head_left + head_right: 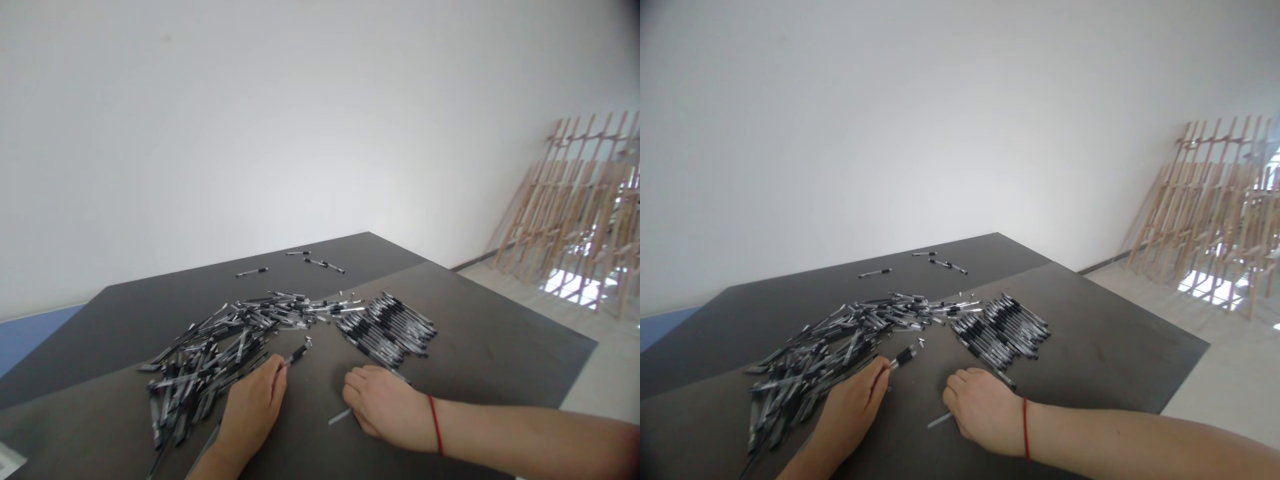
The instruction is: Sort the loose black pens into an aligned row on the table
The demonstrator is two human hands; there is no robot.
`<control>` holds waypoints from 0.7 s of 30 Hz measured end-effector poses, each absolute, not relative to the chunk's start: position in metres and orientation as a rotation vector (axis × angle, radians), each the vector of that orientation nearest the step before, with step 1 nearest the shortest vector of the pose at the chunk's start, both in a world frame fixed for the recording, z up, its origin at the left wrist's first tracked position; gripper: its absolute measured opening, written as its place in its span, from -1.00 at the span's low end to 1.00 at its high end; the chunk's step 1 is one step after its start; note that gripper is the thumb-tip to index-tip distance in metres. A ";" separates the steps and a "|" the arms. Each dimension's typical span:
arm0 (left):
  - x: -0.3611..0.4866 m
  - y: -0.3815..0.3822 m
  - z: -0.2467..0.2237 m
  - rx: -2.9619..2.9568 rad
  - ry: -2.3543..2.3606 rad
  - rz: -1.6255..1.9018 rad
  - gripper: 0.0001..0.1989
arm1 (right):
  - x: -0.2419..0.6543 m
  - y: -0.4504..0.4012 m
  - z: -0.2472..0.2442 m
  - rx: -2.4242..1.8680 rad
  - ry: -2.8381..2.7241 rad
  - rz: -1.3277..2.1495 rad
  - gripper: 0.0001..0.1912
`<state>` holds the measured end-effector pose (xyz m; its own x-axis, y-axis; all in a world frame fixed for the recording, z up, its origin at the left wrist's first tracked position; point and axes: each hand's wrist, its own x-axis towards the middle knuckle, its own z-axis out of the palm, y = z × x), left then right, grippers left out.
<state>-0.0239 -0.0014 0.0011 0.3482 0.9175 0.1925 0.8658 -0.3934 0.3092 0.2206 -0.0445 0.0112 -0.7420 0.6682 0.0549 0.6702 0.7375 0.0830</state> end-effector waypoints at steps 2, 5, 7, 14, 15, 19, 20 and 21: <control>-0.026 0.000 0.000 2.472 1.679 0.478 -0.77 | 0.219 -0.042 0.017 -1.173 -2.900 -0.081 -0.94; -0.026 0.000 0.000 2.504 1.702 0.432 -0.78 | 0.221 -0.036 0.030 -1.262 -2.782 0.089 -0.92; -0.024 -0.001 0.000 2.543 1.686 0.417 -0.79 | 0.224 -0.028 0.041 -1.324 -2.677 0.193 -0.91; -0.021 -0.004 0.002 2.576 1.660 0.383 -0.78 | 0.233 0.031 0.058 -1.315 -2.721 0.087 -0.90; -0.022 -0.003 0.001 2.573 1.655 0.380 -0.77 | 0.233 0.038 0.057 -1.270 -2.759 0.056 -0.90; -0.022 -0.002 0.001 2.545 1.672 0.363 -0.77 | 0.229 0.049 0.052 -1.150 -2.846 -0.029 -0.90; -0.022 -0.002 0.001 2.538 1.681 0.360 -0.78 | 0.228 0.049 0.050 -1.146 -2.850 -0.036 -0.89; -0.022 -0.002 0.001 2.532 1.687 0.356 -0.78 | 0.227 0.049 0.049 -1.143 -2.852 -0.035 -0.89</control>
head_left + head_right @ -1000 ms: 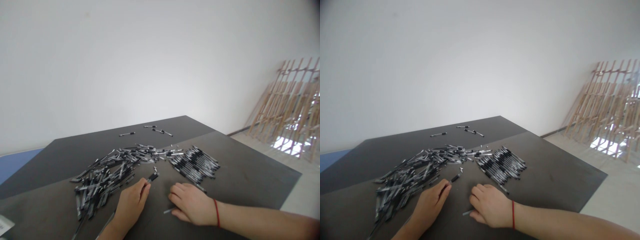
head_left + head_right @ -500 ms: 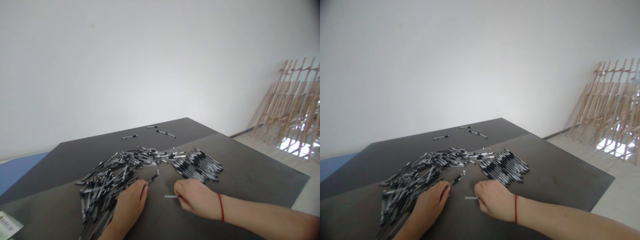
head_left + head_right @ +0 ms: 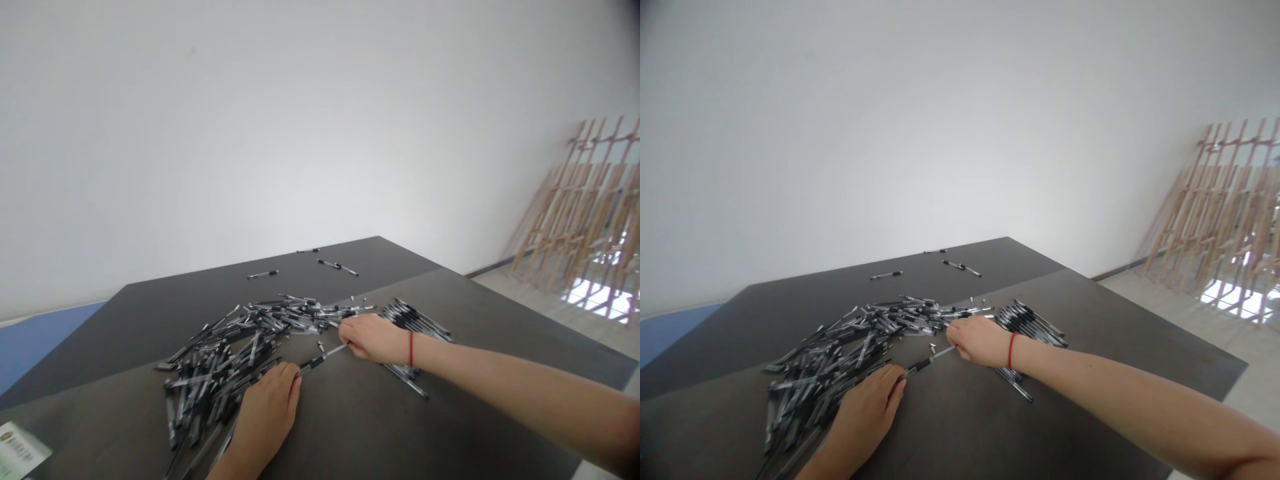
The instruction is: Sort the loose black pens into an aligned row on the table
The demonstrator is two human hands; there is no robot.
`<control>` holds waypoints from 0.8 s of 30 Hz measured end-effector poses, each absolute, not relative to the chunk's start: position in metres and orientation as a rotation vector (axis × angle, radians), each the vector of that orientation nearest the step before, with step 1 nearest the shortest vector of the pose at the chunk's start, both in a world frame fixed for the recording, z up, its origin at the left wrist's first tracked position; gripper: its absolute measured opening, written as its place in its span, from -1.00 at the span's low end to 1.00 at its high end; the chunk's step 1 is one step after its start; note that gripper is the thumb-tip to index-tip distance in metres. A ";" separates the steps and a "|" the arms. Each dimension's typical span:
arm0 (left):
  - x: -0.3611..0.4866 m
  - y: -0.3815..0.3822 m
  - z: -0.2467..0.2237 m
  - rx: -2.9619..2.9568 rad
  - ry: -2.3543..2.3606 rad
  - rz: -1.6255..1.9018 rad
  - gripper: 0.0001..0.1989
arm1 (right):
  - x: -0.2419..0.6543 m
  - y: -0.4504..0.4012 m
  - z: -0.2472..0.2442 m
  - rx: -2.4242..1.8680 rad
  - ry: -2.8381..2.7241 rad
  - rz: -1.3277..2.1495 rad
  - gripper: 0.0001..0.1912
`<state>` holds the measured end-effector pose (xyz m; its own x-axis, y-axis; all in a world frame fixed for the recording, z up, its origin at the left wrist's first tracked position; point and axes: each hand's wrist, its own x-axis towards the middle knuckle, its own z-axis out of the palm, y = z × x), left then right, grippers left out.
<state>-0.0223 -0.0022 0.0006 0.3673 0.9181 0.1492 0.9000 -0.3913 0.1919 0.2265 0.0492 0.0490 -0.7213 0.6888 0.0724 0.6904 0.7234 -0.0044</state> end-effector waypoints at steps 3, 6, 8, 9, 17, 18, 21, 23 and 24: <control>-0.022 -0.002 -0.001 2.517 1.695 0.346 -0.78 | 0.225 0.050 0.046 -1.121 -2.867 -0.009 -0.88; -0.020 -0.004 0.000 2.495 1.699 0.337 -0.78 | 0.228 0.051 0.044 -1.127 -2.862 0.007 -0.88; -0.022 -0.005 0.007 2.478 1.715 0.340 -0.78 | 0.229 0.051 0.045 -1.144 -2.847 0.006 -0.88; -0.025 -0.004 0.014 2.471 1.734 0.355 -0.77 | 0.229 0.050 0.045 -1.152 -2.839 0.009 -0.88; -0.109 0.075 0.071 2.494 2.173 0.260 -0.68 | 0.189 0.031 0.029 -0.928 -2.947 0.049 -0.87; -0.119 0.089 0.070 2.486 2.184 0.233 -0.68 | 0.182 0.029 0.025 -0.890 -2.957 0.019 -0.88; -0.137 0.128 0.058 2.487 2.171 0.180 -0.68 | 0.168 0.032 0.018 -0.785 -2.932 0.022 -0.85; -0.139 0.150 0.048 2.492 2.150 0.159 -0.68 | 0.169 0.051 0.021 -0.809 -2.858 0.107 -0.80; -0.139 0.161 0.045 2.499 2.134 0.157 -0.68 | 0.173 0.067 0.024 -0.879 -2.806 0.147 -0.80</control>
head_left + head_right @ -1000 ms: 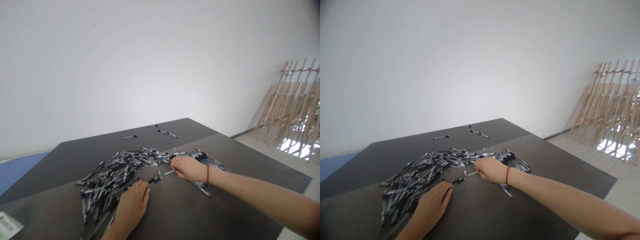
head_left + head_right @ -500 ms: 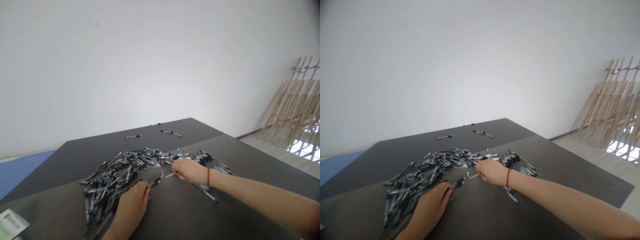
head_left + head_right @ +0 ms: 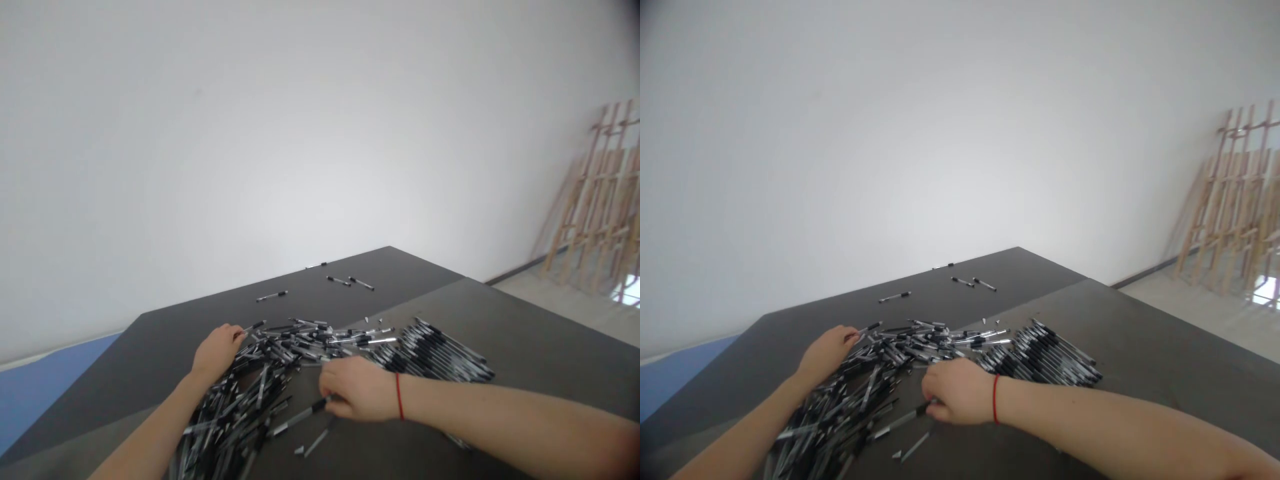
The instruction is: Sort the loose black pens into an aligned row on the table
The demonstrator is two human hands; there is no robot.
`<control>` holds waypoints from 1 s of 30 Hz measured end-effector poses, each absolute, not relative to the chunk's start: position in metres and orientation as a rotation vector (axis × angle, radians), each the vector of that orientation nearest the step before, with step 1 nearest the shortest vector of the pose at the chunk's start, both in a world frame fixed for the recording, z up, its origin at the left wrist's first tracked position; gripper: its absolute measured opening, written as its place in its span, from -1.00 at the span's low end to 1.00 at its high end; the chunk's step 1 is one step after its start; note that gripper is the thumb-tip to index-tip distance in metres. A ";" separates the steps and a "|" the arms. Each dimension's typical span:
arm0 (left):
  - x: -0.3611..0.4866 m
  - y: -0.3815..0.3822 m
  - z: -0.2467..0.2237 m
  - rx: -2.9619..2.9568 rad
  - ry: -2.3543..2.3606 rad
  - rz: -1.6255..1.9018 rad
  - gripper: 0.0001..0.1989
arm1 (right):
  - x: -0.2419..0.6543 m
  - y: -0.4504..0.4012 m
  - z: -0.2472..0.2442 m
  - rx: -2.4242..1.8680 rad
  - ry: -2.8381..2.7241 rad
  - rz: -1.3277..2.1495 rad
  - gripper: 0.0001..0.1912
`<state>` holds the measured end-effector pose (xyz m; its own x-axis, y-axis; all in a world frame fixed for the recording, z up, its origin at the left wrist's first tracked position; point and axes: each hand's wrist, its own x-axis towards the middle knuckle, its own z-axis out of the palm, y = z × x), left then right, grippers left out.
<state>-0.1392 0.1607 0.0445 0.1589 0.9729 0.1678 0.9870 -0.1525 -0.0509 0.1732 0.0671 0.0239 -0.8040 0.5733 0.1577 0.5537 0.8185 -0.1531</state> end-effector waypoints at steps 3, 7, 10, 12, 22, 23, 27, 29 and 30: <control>-0.139 0.190 0.036 -2.312 -1.919 -0.132 -0.68 | 0.201 0.134 0.036 -1.384 -2.580 0.114 -0.85; -0.141 0.220 0.030 -2.340 -1.931 -0.102 -0.69 | 0.247 0.230 0.044 -1.771 -2.333 0.030 -0.75; -0.145 0.233 0.025 -2.341 -1.949 -0.075 -0.71 | 0.265 0.279 0.036 -1.987 -2.185 0.038 -0.68; -0.146 0.240 0.021 -2.344 -1.949 -0.067 -0.72 | 0.267 0.300 0.027 -2.070 -2.131 0.057 -0.67; -0.158 0.258 0.012 -2.496 -1.862 -0.080 -0.75 | 0.228 0.346 0.000 -1.978 -2.256 0.151 -0.70; -0.159 0.258 0.013 -2.507 -1.858 -0.088 -0.75 | 0.223 0.345 -0.001 -1.943 -2.282 0.169 -0.70; -0.158 0.254 0.015 -2.537 -1.851 -0.129 -0.78 | 0.202 0.329 -0.005 -1.762 -2.402 0.264 -0.69; -0.155 0.250 0.016 -2.534 -1.843 -0.172 -0.78 | 0.192 0.317 -0.005 -1.670 -2.456 0.318 -0.70; -0.152 0.246 0.017 -2.531 -1.831 -0.203 -0.77 | 0.187 0.312 -0.005 -1.631 -2.478 0.343 -0.70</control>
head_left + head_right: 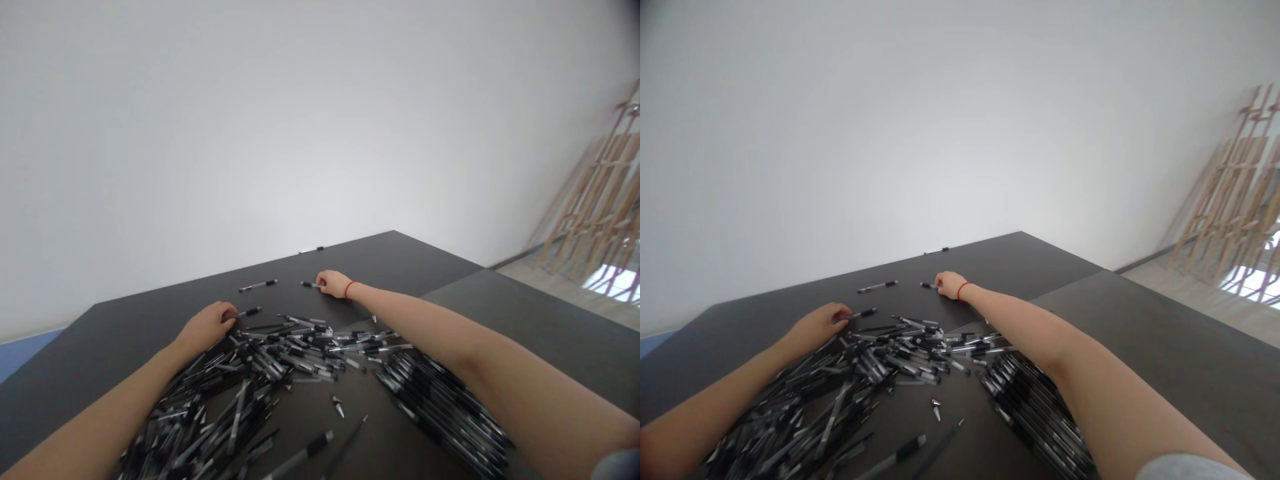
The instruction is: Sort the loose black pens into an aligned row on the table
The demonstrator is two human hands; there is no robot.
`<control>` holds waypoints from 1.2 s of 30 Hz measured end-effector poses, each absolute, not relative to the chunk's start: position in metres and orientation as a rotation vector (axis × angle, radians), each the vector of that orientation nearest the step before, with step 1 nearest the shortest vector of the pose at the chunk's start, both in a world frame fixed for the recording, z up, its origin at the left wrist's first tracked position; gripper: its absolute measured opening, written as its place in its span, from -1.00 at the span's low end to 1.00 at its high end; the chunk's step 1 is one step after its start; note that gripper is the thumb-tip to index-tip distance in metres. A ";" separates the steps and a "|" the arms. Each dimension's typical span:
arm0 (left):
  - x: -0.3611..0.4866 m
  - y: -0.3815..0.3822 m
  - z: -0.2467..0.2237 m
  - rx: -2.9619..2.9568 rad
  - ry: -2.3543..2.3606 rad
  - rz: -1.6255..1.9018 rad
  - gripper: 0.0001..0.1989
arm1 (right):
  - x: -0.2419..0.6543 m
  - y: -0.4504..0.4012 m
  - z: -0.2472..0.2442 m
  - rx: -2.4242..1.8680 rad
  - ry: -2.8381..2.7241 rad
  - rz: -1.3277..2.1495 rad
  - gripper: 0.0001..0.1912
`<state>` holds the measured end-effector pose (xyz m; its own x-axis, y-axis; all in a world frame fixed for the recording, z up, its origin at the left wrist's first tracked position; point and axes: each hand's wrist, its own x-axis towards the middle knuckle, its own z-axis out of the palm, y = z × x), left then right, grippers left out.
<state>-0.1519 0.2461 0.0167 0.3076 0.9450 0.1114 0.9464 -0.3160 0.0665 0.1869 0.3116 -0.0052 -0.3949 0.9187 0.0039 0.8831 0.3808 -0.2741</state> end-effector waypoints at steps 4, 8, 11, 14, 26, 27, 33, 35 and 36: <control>-0.134 0.223 0.023 -2.532 -1.721 -0.366 -0.73 | 0.169 0.290 -0.002 -1.485 -2.531 0.425 -0.77; -0.108 0.196 0.033 -2.570 -1.569 -0.490 -0.69 | 0.157 0.265 0.005 -1.301 -2.558 0.460 -0.83; -0.086 0.180 0.038 -2.611 -1.496 -0.521 -0.67 | 0.154 0.243 0.013 -1.145 -2.578 0.454 -0.78; -0.067 0.168 0.040 -2.634 -1.487 -0.508 -0.63 | 0.152 0.219 0.024 -0.977 -2.605 0.441 -0.78; -0.050 0.097 0.048 -2.590 -1.681 -0.229 -0.89 | 0.134 0.152 0.022 -0.575 -2.515 0.544 -0.70; -0.050 0.092 0.048 -2.584 -1.696 -0.218 -0.89 | 0.136 0.152 0.020 -0.597 -2.482 0.569 -0.66; -0.047 0.071 0.041 -2.592 -1.748 -0.200 -0.93 | 0.166 0.178 0.010 -0.940 -2.424 0.508 -0.59; -0.044 0.068 0.035 -2.604 -1.742 -0.212 -0.94 | 0.177 0.186 0.005 -0.997 -2.445 0.473 -0.65; -0.042 0.067 0.032 -2.614 -1.735 -0.216 -0.94 | 0.182 0.188 0.003 -1.018 -2.461 0.456 -0.66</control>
